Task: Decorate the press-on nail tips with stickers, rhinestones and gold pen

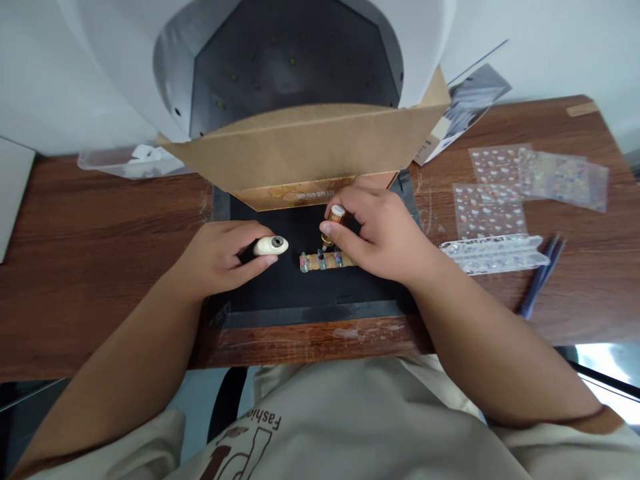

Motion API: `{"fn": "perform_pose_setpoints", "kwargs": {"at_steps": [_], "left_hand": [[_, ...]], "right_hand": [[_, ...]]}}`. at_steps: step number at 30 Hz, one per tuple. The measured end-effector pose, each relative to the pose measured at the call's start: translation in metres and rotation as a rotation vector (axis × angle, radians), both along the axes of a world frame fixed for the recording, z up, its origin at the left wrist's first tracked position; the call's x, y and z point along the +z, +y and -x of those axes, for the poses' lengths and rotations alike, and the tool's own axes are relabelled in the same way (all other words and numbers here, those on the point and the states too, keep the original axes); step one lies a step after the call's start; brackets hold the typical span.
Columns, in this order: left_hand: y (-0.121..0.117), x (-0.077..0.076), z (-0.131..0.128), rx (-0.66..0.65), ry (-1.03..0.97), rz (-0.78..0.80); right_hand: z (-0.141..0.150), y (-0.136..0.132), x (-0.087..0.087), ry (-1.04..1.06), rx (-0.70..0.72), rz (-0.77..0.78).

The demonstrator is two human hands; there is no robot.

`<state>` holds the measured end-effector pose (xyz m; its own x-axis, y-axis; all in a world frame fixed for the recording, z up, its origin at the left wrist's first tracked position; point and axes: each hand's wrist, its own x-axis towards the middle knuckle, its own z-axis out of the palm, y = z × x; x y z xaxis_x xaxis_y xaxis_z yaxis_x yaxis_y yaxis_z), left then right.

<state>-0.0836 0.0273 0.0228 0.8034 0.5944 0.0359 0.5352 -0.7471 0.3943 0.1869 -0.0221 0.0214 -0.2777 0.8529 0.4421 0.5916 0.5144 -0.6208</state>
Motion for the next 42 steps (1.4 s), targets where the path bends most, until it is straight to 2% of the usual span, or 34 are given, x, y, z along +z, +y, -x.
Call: {"fn": "perform_pose_setpoints", "kwargs": {"at_steps": [3,9,13,17,20,24,30,36,42], "left_hand": [[-0.0005,0.0003,0.0002,0.01,0.015,0.005],[-0.0002,-0.0007,0.0004,-0.001,0.003,-0.002],[-0.0005,-0.0008,0.0004,0.005,0.001,0.005],[-0.0009,-0.0009,0.0011,0.005,-0.005,-0.003],[-0.0004,-0.001,0.0015,-0.003,-0.013,-0.003],[0.0007,-0.0018,0.0017,-0.009,-0.017,-0.003],[0.0005,-0.003,0.002,0.004,-0.014,0.003],[0.0002,-0.0024,0.0019,-0.004,-0.011,0.001],[0.0005,-0.0017,0.0014,0.002,0.008,0.009]], "right_hand": [[-0.0012,-0.0006,0.0016,0.025,-0.029,-0.012],[-0.0014,-0.0021,0.0067,0.028,0.116,0.072],[-0.0014,0.0005,0.0032,-0.027,0.058,0.037],[-0.0029,0.0,0.0052,0.012,0.008,0.03],[-0.0025,-0.0027,0.009,0.06,0.055,0.076],[-0.0015,-0.0031,0.0079,0.016,0.11,0.096],[-0.0045,-0.0004,0.0047,-0.05,0.083,0.07],[-0.0008,-0.0036,0.0087,0.066,0.148,0.121],[-0.0027,-0.0018,0.0076,-0.035,0.13,0.078]]}}
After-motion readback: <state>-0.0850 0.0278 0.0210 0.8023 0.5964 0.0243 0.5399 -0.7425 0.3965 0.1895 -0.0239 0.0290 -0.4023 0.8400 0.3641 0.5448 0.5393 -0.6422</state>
